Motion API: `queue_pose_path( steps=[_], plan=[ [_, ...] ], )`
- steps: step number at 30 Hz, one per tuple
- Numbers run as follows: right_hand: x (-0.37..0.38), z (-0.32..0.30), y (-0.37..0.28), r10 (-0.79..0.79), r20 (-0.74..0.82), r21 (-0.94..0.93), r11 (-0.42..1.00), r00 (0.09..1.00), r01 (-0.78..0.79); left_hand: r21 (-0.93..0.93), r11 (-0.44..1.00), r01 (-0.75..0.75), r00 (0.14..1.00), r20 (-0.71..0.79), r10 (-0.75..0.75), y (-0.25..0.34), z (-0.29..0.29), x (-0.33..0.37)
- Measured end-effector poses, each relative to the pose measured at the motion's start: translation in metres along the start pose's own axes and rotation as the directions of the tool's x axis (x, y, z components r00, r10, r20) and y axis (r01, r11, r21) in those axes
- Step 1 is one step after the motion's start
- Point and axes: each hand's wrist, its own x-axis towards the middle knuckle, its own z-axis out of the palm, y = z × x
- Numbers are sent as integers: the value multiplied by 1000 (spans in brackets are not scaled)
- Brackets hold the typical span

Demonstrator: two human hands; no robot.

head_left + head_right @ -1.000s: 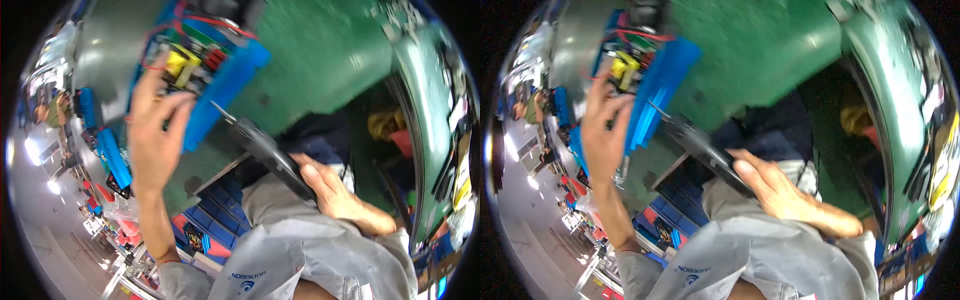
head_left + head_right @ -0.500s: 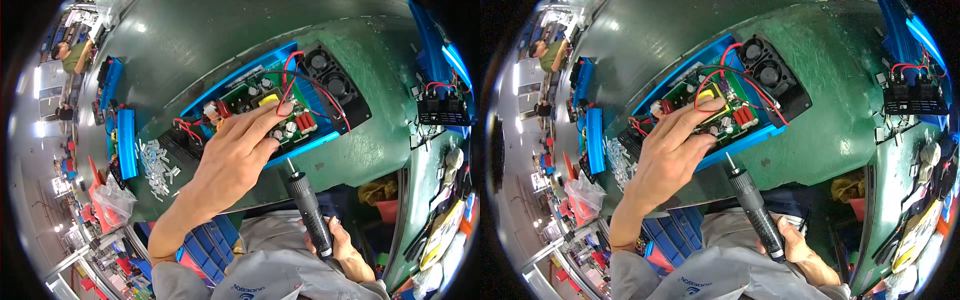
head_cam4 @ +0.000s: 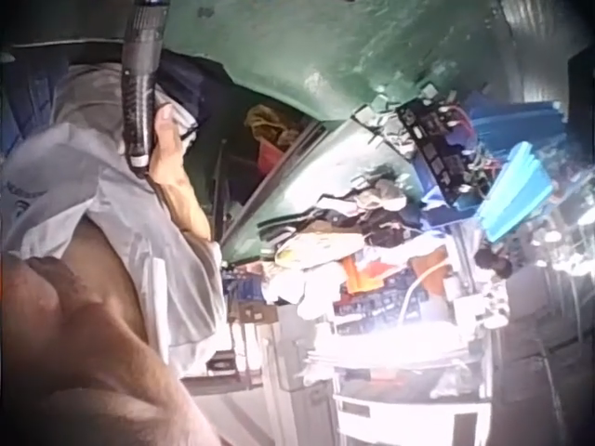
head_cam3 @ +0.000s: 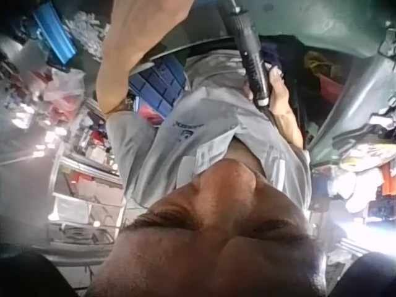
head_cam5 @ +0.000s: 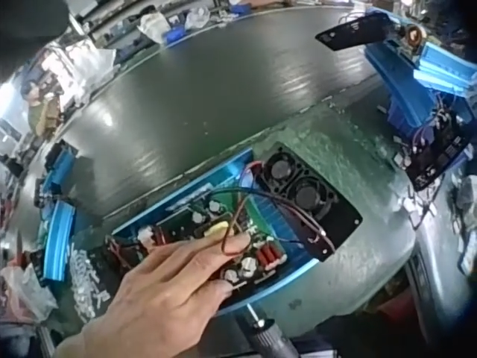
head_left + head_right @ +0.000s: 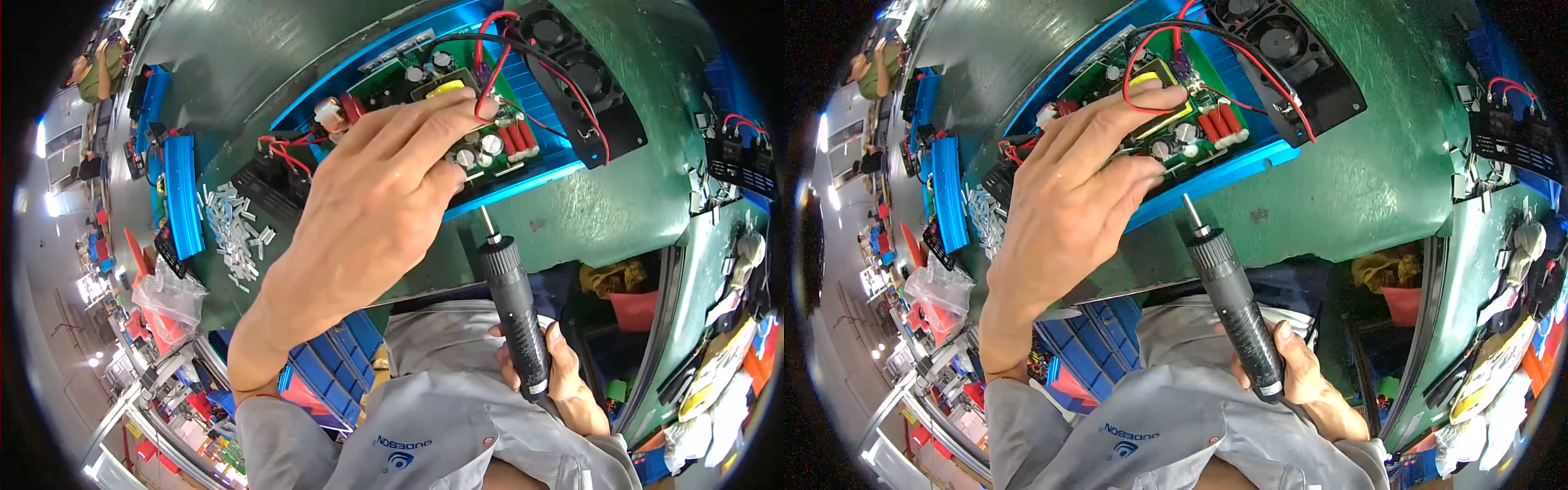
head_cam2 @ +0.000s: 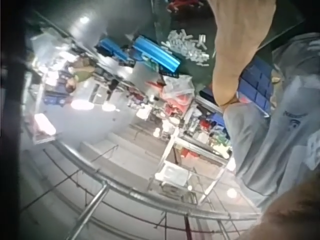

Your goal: Assembling blue electronic power inverters by inserting circuit boards into metal housings and tightening screws using an electric screwdriver.

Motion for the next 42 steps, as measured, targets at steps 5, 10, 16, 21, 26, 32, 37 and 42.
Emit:
queue_pose_path(
  steps=[5, 10, 16, 21, 26, 32, 37, 42],
  plan=[
    [1, -3, 2, -15, 33, -11, 1000, 999, 15, -37, 999, 28, 1000, -4, -28, 1, 1, -2],
    [0, 2, 1, -41, -41, -80, 996, 998, 37, -144, 982, 123, 990, 91, -111, 12, -4, -4],
    [7, -2, 7, -114, -153, -219, 972, 982, 79, -116, 981, 155, 964, 237, -125, 29, -11, -12],
    [10, -6, 12, -6, 26, 90, 996, 1000, 3, 10, 999, 32, 986, 161, -33, 24, -12, -17],
    [3, -23, 13, -254, -299, -329, 932, 920, 150, 47, 991, -123, 983, -132, 128, -8, 9, 4],
    [-24, -72, -32, -541, -273, -757, 631, 796, 170, 483, 873, 73, 901, -407, 149, -137, -8, 104],
    [21, 83, -136, -898, 145, -903, -291, 415, -316, 32, 837, 546, 710, -548, -442, -279, -79, 77],
    [71, 76, -90, -867, 180, -971, -233, 466, -59, -221, 513, 830, 179, -765, -618, -405, -154, -71]
  ],
)
